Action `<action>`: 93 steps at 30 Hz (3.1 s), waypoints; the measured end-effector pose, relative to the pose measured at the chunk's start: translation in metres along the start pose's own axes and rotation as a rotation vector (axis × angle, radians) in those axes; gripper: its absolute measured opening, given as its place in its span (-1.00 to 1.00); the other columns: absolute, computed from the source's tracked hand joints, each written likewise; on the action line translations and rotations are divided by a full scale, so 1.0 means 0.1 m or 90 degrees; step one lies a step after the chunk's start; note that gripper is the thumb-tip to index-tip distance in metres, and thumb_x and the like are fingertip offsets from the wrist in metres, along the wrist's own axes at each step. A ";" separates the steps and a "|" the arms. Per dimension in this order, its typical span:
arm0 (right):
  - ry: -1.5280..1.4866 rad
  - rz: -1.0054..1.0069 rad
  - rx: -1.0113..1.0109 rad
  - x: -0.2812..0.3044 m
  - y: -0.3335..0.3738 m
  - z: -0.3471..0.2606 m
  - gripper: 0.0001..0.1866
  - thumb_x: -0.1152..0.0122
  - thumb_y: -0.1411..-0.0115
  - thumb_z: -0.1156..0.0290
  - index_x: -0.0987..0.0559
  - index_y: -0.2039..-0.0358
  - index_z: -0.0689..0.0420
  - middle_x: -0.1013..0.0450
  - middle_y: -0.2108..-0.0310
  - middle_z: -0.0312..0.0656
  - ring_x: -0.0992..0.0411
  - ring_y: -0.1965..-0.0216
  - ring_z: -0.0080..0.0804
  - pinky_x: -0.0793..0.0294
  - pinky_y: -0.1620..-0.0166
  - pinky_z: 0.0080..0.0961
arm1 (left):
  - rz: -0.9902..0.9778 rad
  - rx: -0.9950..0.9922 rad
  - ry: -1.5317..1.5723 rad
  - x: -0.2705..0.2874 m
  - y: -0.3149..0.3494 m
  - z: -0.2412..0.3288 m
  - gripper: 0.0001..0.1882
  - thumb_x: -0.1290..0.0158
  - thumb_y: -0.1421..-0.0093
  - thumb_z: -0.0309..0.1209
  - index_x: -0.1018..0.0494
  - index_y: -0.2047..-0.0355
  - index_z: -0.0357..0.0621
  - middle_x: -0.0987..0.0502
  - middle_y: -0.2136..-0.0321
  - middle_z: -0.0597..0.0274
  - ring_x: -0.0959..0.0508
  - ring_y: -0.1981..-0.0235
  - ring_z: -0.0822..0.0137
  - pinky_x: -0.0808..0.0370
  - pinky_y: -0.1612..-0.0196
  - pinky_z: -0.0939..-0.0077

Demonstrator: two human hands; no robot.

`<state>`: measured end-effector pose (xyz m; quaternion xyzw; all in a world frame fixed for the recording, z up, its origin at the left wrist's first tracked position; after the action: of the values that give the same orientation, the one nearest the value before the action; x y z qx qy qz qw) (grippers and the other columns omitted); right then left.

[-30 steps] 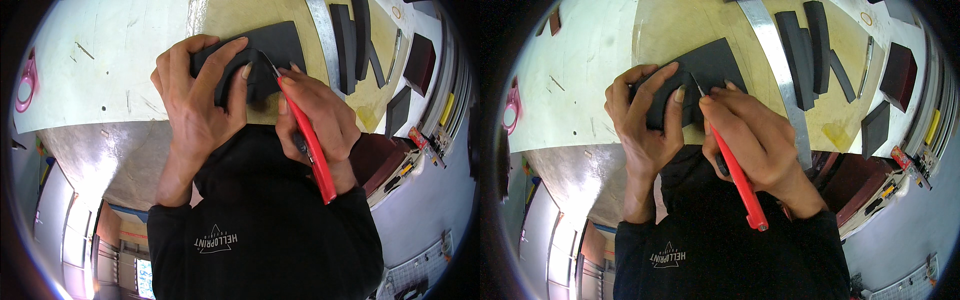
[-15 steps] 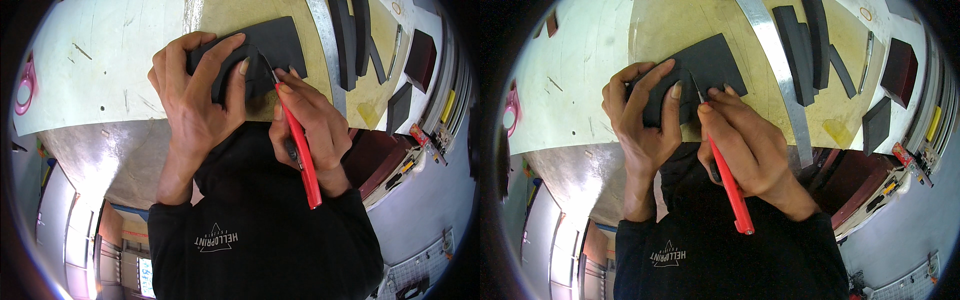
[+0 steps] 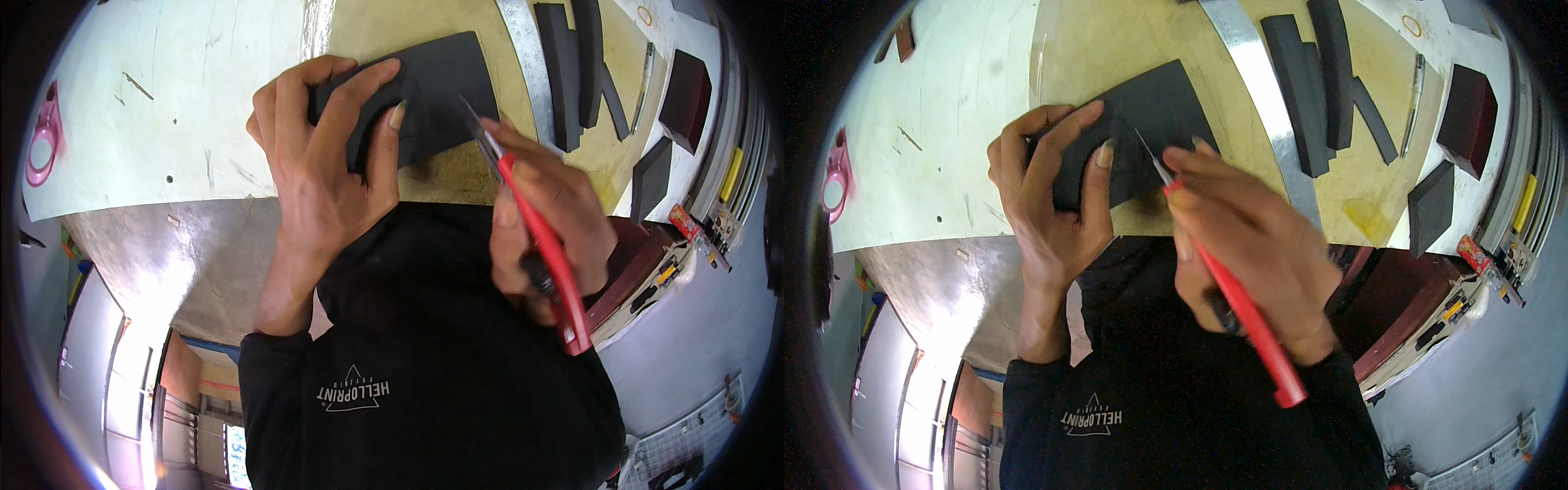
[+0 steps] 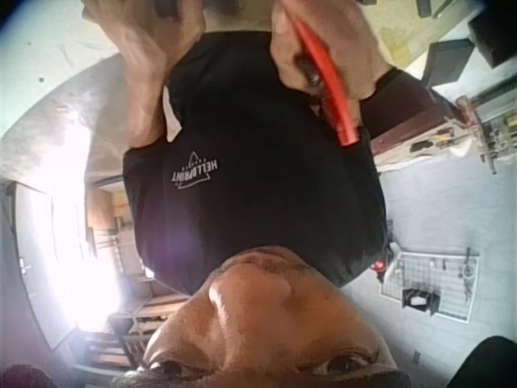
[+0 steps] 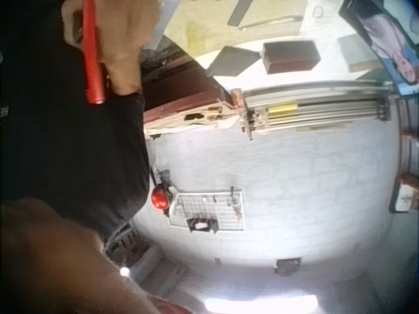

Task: The person uses a red utility knife to cut a wavy pattern into a rectangular piece of black foam. They repeatedly trace the cut line to deepen it and then lift the foam to inspect the incision.

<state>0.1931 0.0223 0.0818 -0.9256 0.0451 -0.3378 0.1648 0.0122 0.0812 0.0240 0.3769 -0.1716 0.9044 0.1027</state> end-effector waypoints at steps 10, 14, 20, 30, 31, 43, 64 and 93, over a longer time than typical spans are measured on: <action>-0.120 -0.083 0.063 0.03 -0.26 0.46 -0.65 -0.39 -0.07 0.71 -0.68 0.09 0.24 -0.66 0.28 0.00 -0.69 0.28 -0.28 -0.68 0.22 -0.50 | -0.007 -0.005 0.011 -0.01 -0.01 -0.02 -0.62 -0.28 -0.12 -0.51 -0.65 0.01 -0.06 -0.54 0.06 0.13 -0.46 0.02 0.13 -0.31 -0.14 0.21; -0.129 -0.077 0.051 0.05 -0.28 0.48 -0.69 -0.38 -0.08 0.71 -0.70 0.13 0.24 -0.67 0.27 0.00 -0.68 0.32 -0.30 -0.65 0.26 -0.53 | -0.012 -0.003 0.009 0.01 0.00 -0.02 -0.63 -0.28 -0.13 -0.50 -0.65 0.01 -0.05 -0.53 0.05 0.13 -0.45 0.01 0.14 -0.31 -0.14 0.21; -0.117 -0.095 0.059 0.06 -0.29 0.49 -0.69 -0.38 -0.08 0.71 -0.70 0.12 0.24 -0.66 0.27 0.00 -0.69 0.27 -0.27 -0.66 0.24 -0.51 | -0.010 -0.002 0.004 -0.01 0.00 -0.02 -0.64 -0.28 -0.15 -0.49 -0.65 0.01 -0.05 -0.54 0.07 0.13 -0.45 0.01 0.14 -0.31 -0.14 0.22; -0.030 -0.122 0.092 -0.01 -0.17 0.34 -0.56 -0.42 0.07 0.66 -0.66 0.09 0.30 -0.61 0.19 0.08 -0.66 0.13 -0.06 -0.69 -0.06 -0.20 | 0.002 -0.007 0.003 -0.01 -0.01 -0.01 -0.65 -0.29 -0.13 -0.51 -0.66 0.03 -0.07 -0.56 0.08 0.13 -0.46 0.03 0.16 -0.29 -0.12 0.24; -0.030 -0.123 0.084 -0.01 -0.15 0.33 -0.55 -0.42 0.09 0.65 -0.66 0.08 0.31 -0.61 0.19 0.09 -0.66 0.12 -0.05 -0.68 -0.07 -0.18 | 0.000 -0.006 0.003 -0.01 -0.02 -0.01 -0.65 -0.29 -0.13 -0.51 -0.67 0.03 -0.06 -0.56 0.08 0.13 -0.46 0.03 0.16 -0.29 -0.12 0.24; -0.009 -0.027 0.048 -0.19 0.07 0.22 -0.62 -0.40 0.02 0.69 -0.63 0.11 0.38 -0.60 0.21 0.17 -0.66 0.10 0.06 -0.66 -0.09 -0.12 | 0.008 -0.005 -0.016 -0.03 0.01 -0.01 -0.67 -0.29 -0.15 -0.46 -0.67 0.04 -0.03 -0.57 0.10 0.16 -0.46 0.03 0.17 -0.27 -0.12 0.25; -0.030 -0.067 -0.113 -0.09 -0.06 -0.05 -0.54 -0.40 0.11 0.71 -0.59 0.11 0.31 -0.57 0.37 0.01 -0.65 0.32 -0.10 -0.64 0.21 -0.33 | 0.029 0.000 -0.013 -0.04 0.01 0.00 -0.66 -0.26 -0.16 -0.46 -0.65 0.02 0.01 -0.55 0.10 0.19 -0.45 0.03 0.17 -0.28 -0.10 0.26; -0.080 -0.008 0.026 -0.09 -0.08 0.27 -0.70 -0.38 -0.08 0.76 -0.66 0.14 0.31 -0.65 0.24 0.09 -0.69 0.16 -0.13 -0.69 0.12 -0.40 | 0.004 -0.004 0.012 -0.01 0.01 0.00 -0.63 -0.22 -0.17 -0.52 -0.63 -0.01 -0.06 -0.53 0.09 0.13 -0.43 0.03 0.13 -0.28 -0.12 0.21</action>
<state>0.2030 0.0393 0.0599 -0.9416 0.0215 -0.2811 0.1842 0.0122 0.0803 0.0229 0.3677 -0.1745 0.9076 0.1027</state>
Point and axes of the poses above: each hand's wrist, its own y-axis away from the middle knuckle, its own x-axis out of the back of the hand, z = x × y, the point moved 1 cm from there along -y, towards the middle knuckle
